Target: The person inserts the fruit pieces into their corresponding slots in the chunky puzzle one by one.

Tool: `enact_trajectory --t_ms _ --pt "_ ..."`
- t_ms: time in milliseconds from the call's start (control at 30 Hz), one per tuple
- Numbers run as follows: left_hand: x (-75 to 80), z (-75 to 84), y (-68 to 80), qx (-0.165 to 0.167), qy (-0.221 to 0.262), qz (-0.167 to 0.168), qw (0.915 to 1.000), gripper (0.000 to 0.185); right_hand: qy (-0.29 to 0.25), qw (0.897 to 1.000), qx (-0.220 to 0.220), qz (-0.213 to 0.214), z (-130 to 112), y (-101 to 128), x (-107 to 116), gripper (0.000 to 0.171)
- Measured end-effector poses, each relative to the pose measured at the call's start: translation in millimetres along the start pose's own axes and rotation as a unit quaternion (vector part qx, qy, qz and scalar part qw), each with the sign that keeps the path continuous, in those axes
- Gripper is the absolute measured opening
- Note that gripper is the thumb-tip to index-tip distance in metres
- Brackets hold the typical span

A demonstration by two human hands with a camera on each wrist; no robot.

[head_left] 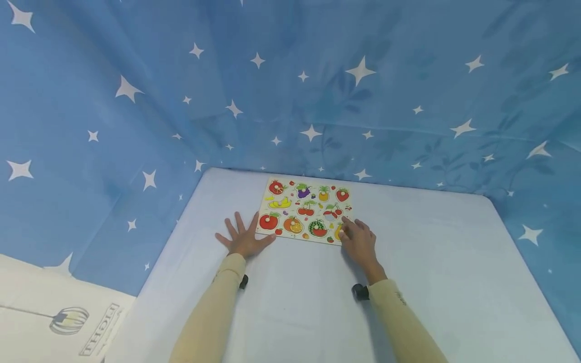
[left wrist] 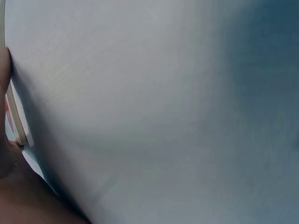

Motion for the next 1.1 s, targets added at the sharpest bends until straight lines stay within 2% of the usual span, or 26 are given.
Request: enact_trajectory --t_ms 100,267,500,733,800,933,1100 --pt "2.1 -0.1 -3.9 -0.011 0.002 0.002 0.9999 0.103 -0.007 1.000 0.000 -0.005 0 -3 0 0.052" --pt "4.9 -1.5 -11.5 -0.021 -0.003 -0.001 0.9998 0.101 -0.029 0.999 -0.007 -0.044 5 -4 -1 0.060" --pt "8.9 5.0 -25.4 -0.029 -0.016 0.006 0.9994 0.098 -0.047 0.996 0.008 -0.069 14 -9 -3 0.054" --pt "-10.9 -2.2 -57.5 -0.074 -0.023 0.031 0.9965 0.100 -0.051 0.995 0.024 -0.080 26 -12 7 0.058" --pt "-11.7 3.0 -58.0 -0.079 -0.013 0.032 0.9962 0.100 -0.056 0.995 0.021 -0.084 29 -14 8 0.060" --pt "-11.0 15.8 -49.4 -0.074 0.002 0.025 0.9970 0.098 -0.053 0.994 0.012 -0.093 34 -13 4 0.065" --pt "-18.6 9.2 -53.2 -0.073 -0.021 0.019 0.9969 0.099 -0.042 0.994 0.012 -0.097 46 -15 10 0.068"
Point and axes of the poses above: each hand's wrist, its own y-axis away from the middle knuckle, its own x-axis out of the back of the hand, z = x × y, the point moved 6 cm from there along -y, towards the middle knuckle, and after that the axes turned 15 degrees about y, right-handed, at the moved point
